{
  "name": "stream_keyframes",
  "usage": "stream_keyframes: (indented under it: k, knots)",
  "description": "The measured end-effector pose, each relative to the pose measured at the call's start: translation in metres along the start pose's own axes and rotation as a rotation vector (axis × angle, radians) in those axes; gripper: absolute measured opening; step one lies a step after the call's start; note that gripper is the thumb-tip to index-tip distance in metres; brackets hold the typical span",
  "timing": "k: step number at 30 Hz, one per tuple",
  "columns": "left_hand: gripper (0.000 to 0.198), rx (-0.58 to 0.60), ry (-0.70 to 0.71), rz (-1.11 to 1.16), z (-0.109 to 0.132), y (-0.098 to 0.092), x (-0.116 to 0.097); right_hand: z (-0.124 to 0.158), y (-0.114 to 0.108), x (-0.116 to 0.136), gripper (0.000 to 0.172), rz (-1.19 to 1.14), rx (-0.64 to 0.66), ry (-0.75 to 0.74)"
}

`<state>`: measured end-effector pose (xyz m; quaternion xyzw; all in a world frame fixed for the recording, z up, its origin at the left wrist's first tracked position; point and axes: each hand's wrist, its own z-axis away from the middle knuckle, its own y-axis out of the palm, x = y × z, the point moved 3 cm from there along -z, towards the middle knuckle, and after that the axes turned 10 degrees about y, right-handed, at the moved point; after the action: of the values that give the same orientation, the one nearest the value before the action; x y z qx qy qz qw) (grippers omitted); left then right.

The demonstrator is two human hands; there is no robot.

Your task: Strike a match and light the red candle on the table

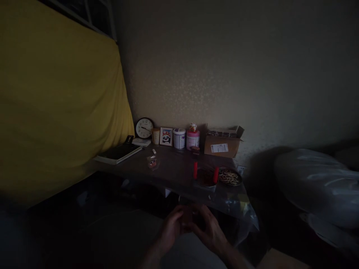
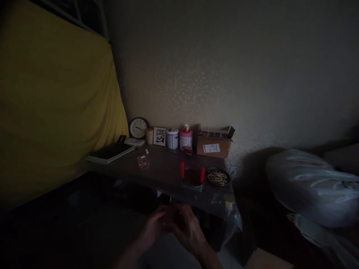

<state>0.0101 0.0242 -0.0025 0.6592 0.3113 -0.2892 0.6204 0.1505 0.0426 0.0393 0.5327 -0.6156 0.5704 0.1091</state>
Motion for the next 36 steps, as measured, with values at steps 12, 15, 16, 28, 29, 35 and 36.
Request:
stream_keyframes:
  k: [12, 15, 16, 28, 29, 35, 36]
  knots:
    - [0.016, 0.016, 0.000, 0.019, -0.002, -0.003, 0.005, 0.000, 0.000, -0.002, 0.038, -0.007, -0.009, 0.022]
    - [0.019, 0.023, 0.007, 0.008, -0.002, -0.003, 0.004, -0.001, -0.003, 0.000, 0.036, -0.030, -0.023, 0.048]
    - [0.021, 0.019, 0.016, 0.001, -0.002, -0.003, 0.004, -0.001, -0.004, 0.001, 0.035, -0.038, -0.033, 0.055]
    - [0.031, 0.067, 0.197, -0.383, 0.000, -0.001, -0.010, -0.004, -0.011, -0.001, 0.029, -0.039, -0.070, 0.135]
    - [0.032, 0.073, 0.201, -0.381, 0.000, -0.002, -0.010, -0.004, -0.010, -0.002, 0.030, -0.034, -0.073, 0.128]
    - [0.031, 0.040, 0.217, -0.411, -0.002, -0.005, -0.007, -0.003, -0.007, -0.006, 0.033, -0.077, -0.038, 0.113]
    - [0.030, 0.034, 0.207, -0.413, -0.002, -0.005, -0.007, -0.003, -0.007, -0.004, 0.033, -0.091, -0.035, 0.118]
